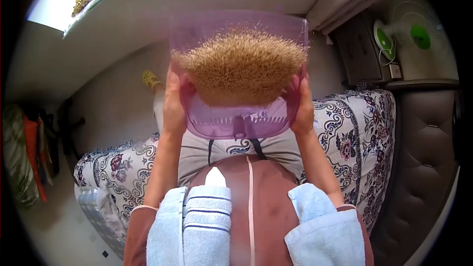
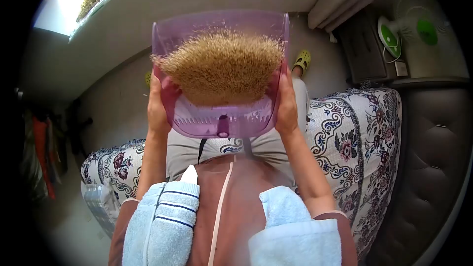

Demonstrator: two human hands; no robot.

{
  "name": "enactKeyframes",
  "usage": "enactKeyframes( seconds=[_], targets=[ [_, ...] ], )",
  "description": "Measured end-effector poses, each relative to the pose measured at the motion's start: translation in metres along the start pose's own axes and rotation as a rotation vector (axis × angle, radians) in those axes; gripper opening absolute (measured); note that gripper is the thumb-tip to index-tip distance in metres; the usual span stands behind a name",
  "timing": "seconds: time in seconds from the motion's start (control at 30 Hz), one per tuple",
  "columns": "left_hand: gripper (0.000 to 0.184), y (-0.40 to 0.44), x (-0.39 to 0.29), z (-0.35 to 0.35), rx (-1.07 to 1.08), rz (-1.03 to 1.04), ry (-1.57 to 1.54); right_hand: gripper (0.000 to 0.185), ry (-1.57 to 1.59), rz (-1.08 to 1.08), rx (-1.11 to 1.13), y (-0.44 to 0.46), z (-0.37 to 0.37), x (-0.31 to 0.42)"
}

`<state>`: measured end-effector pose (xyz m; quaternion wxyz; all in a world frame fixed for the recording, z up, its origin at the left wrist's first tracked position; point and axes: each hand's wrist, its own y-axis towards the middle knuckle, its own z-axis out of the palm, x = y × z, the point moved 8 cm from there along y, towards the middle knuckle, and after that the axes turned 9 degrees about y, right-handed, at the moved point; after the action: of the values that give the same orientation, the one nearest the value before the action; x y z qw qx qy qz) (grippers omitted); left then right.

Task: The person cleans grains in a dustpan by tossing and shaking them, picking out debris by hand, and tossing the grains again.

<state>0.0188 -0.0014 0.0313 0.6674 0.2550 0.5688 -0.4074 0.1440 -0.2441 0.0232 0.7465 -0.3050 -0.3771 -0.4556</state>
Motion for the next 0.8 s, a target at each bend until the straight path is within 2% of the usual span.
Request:
enactKeyframes(
  seconds=[0.1, 0.2, 0.33, 0.37, 0.47, 0.57, 0.6, 0.7, 0.73, 0.8],
  targets=[
    [0.055, -0.013, 0.01, 0.009, 0.098, 0.0, -0.046, 0.061, 0.012, 0.155, 0.045, -0.02, -0.018, -0.027],
    [0.053, -0.019, 0.005, 0.02, 0.027, 0.042, 0.216, 0.06, 0.117, 0.292, 0.043, -0.017, -0.035, -0.04],
    [0.053, -0.02, 0.018, 0.013, 0.007, -0.126, 0.192, 0.053, 0.182, 0.292, -0.045, -0.023, -0.032, -0.038],
    [0.054, -0.012, 0.044, -0.001, 0.024, -0.216, 0.038, 0.05, 0.178, 0.273, -0.085, -0.023, -0.028, -0.035],
    [0.052, -0.016, 0.071, -0.004, -0.005, -0.323, -0.036, 0.05, 0.083, 0.288, -0.126, -0.009, -0.042, -0.043],
    [0.054, -0.01, 0.063, 0.002, -0.022, -0.246, -0.032, 0.051, 0.061, 0.282, -0.064, 0.004, -0.027, -0.021],
    [0.055, -0.009, 0.057, 0.005, -0.029, -0.22, -0.06, 0.051, 0.017, 0.205, -0.005, 0.007, -0.012, -0.001],
    [0.056, -0.013, 0.003, 0.013, 0.012, 0.086, -0.239, 0.05, -0.098, -0.054, 0.176, -0.004, 0.052, 0.068],
    [0.056, -0.016, -0.012, 0.014, 0.021, 0.184, -0.287, 0.05, -0.082, -0.09, 0.213, -0.002, 0.049, 0.068],
    [0.056, -0.004, 0.003, 0.014, 0.031, 0.175, -0.139, 0.052, -0.04, -0.159, 0.276, -0.001, 0.024, 0.05]
  ],
)
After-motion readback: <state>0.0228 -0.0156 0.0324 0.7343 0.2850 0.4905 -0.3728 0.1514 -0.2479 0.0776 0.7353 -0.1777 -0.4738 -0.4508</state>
